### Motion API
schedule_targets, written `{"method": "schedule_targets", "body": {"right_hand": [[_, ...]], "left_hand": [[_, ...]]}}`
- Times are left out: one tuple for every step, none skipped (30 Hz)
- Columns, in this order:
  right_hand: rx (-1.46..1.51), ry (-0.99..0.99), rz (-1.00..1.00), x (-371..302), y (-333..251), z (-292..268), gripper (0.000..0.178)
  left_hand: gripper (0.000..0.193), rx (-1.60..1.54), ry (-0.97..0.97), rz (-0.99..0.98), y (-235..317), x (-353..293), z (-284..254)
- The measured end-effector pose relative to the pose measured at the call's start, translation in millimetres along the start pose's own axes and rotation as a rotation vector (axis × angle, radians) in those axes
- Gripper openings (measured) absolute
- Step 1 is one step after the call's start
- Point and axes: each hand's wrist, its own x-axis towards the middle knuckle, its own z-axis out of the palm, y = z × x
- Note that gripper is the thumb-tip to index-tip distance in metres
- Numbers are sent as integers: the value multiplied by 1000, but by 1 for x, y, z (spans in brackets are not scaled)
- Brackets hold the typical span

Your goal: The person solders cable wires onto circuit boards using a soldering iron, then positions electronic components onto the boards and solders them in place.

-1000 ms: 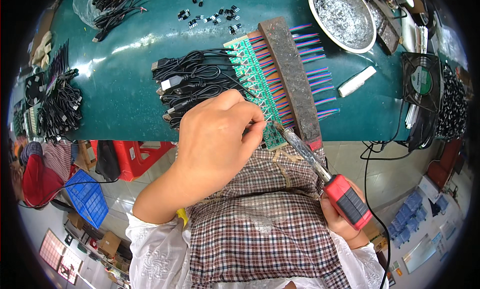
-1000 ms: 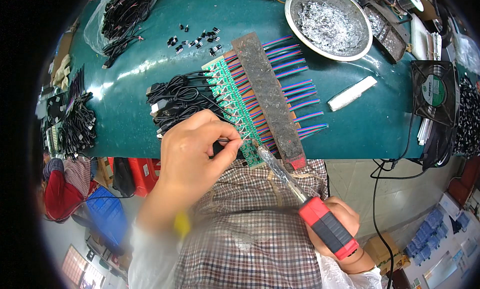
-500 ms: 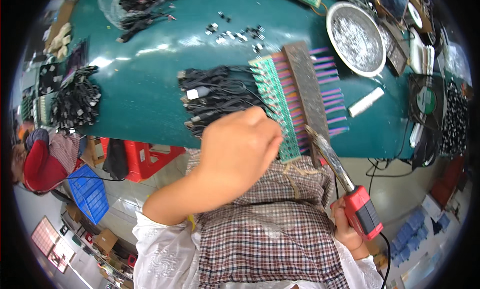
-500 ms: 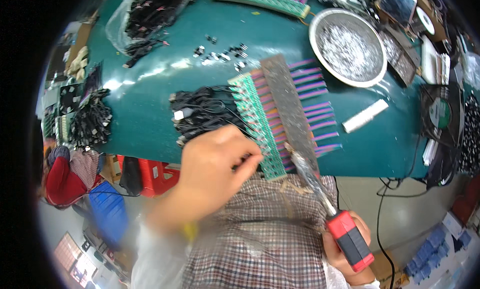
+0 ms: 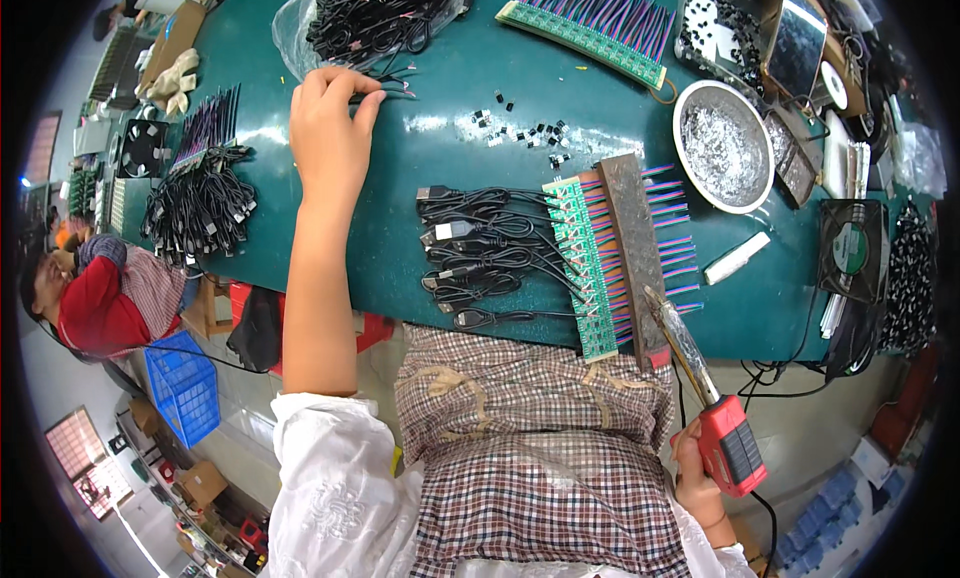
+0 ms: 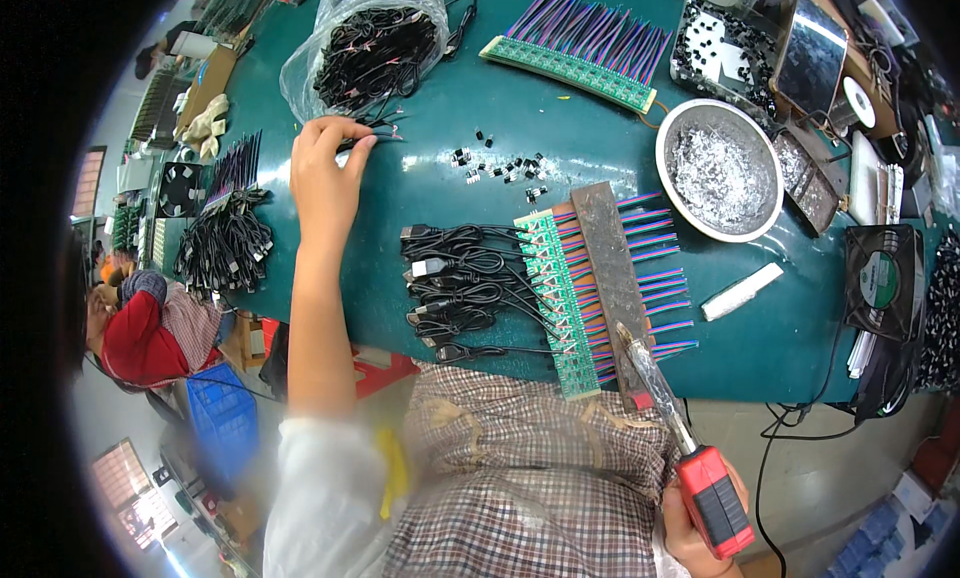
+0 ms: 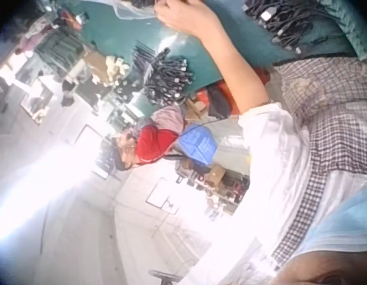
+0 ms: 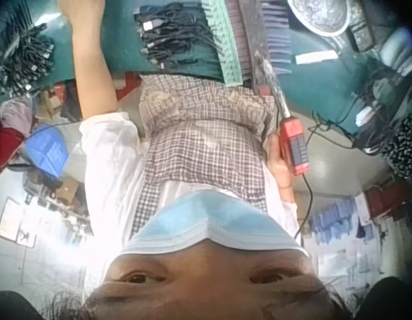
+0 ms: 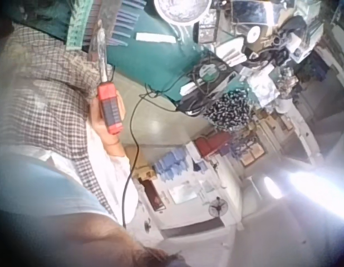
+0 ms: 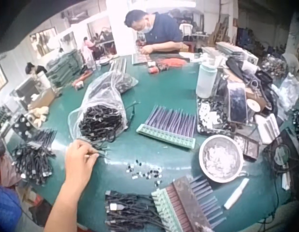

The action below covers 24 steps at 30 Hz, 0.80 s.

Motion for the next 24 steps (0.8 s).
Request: {"method": "schedule_targets", "body": {"right_hand": [[-15,15,11,-1,1,0,10],[-7,23,7,0,1,-1,10],[-34,30,26,0,0,-1,10],[-32,-58,-52,2,0,-3,7],[-33,-104,-92,4,-2,-3,5],[-32,-150,-131,6,-4,-3,4],[-14,-42,-49,6,-8,0,7],[-8,12,-5,8,-11,1,10],[-1,67,39,10,-16,4,12],[10,55,13,14,-19,4,12],[67,84,5,18,-24,6,12],[11,53,-1,23,-28,7,12],[94,60,8,28,-34,9,12],[175,68,18,33,-40,12,12],[251,89,52,38,-46,14,12],[241,91,39,44,-52,17,12],[327,51,85,49,-59,19,18],[433,14,86,56,-63,23,21],[407,25,133,61,-68,26,24],[335,47,-7,69,-70,33,33],[279,89,-141,74,-72,40,38],[259,74,-144,78,-73,46,42],[320,80,-149,81,-74,54,49],[351,83,-152,81,-74,56,52]], "left_hand": [[15,-55,-5,-17,0,-1,-1],[13,-120,15,-31,0,-2,-4],[13,-119,16,-31,3,-3,-7],[11,-225,71,-107,7,-4,-12],[10,-334,118,-196,11,-4,-17],[14,-328,100,-155,15,-3,-26],[14,-327,99,-158,21,-3,-35],[15,-476,29,-221,30,-5,-43],[15,-632,-45,-275,40,-7,-51],[12,-657,-58,-299,52,-10,-59],[12,-658,-66,-318,65,-14,-68],[7,-717,-147,-360,78,-19,-77],[3,-777,-232,-401,91,-24,-85],[4,-830,-313,-354,107,-31,-90],[6,-869,-401,-312,122,-38,-94],[6,-910,-490,-246,134,-44,-98],[7,-925,-595,-186,145,-50,-102],[6,-982,-670,-213,155,-55,-105],[6,-1027,-772,-252,165,-61,-108],[6,-1036,-807,-252,173,-65,-109],[6,-1030,-847,-255,178,-69,-109],[7,-1034,-846,-250,183,-72,-109],[7,-1033,-883,-270,187,-76,-109],[7,-1036,-866,-256,189,-78,-109]]}}
